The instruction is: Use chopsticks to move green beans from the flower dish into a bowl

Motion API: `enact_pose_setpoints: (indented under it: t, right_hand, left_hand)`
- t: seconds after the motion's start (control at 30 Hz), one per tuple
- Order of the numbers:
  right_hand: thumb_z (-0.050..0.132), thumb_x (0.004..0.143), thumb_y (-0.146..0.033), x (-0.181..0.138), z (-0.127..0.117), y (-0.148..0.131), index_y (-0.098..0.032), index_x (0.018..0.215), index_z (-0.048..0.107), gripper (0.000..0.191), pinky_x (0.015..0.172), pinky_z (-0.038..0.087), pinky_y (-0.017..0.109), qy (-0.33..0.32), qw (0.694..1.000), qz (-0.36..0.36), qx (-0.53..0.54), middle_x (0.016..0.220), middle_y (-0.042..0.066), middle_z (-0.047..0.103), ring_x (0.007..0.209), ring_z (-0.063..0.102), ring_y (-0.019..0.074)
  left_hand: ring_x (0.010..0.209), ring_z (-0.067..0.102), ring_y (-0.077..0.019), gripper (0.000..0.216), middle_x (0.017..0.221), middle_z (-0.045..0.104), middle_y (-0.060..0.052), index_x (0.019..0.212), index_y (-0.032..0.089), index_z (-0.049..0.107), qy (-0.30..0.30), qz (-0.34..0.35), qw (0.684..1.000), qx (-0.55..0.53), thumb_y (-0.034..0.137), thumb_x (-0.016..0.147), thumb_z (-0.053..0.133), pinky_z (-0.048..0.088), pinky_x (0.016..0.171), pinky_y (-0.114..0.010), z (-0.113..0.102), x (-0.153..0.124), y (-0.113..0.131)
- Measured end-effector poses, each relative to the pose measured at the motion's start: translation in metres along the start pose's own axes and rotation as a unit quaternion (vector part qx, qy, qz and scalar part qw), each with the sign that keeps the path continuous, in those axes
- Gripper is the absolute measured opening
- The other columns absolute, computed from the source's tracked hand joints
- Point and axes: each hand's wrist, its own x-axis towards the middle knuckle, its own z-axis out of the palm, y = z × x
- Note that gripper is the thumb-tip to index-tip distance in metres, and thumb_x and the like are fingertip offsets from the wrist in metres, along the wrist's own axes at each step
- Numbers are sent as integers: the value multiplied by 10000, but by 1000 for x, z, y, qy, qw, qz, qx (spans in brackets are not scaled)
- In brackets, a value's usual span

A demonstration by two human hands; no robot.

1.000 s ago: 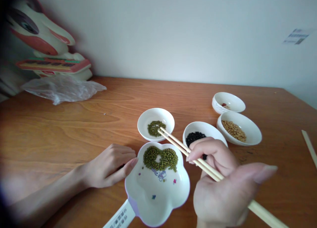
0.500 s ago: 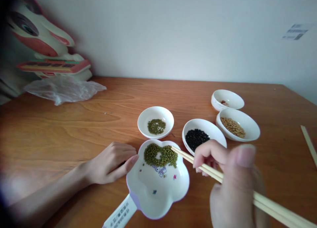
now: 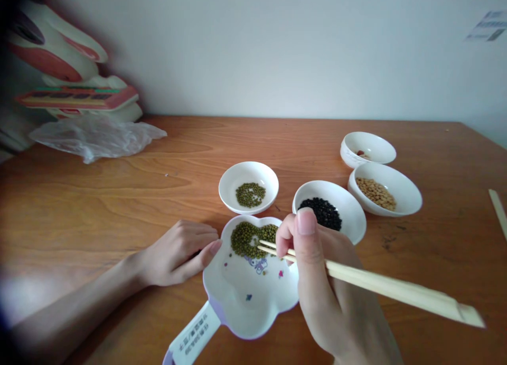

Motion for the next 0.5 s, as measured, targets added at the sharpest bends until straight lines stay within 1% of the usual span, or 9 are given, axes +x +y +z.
enact_pose_setpoints:
  t: [0.17, 0.5]
  right_hand:
    - [98, 1046, -743, 5, 6, -2, -229, 685, 525, 760, 570, 359, 332, -12, 1000, -6, 5, 609, 13, 527, 605, 516, 163]
    - [131, 1058, -730, 9, 11, 5, -228, 696, 529, 736, 537, 334, 321, -10, 1000, -13, 4, 610, 4, 510, 576, 483, 145]
  left_hand:
    - [640, 497, -152, 368, 740, 551, -7, 774, 209, 476, -3, -4, 1000, 1, 268, 1119, 363, 368, 650, -317, 0, 0, 0]
    - [653, 477, -155, 346, 756, 531, 5, 792, 216, 438, -9, -4, 1000, -4, 279, 1123, 363, 351, 669, -327, 1, -2, -2]
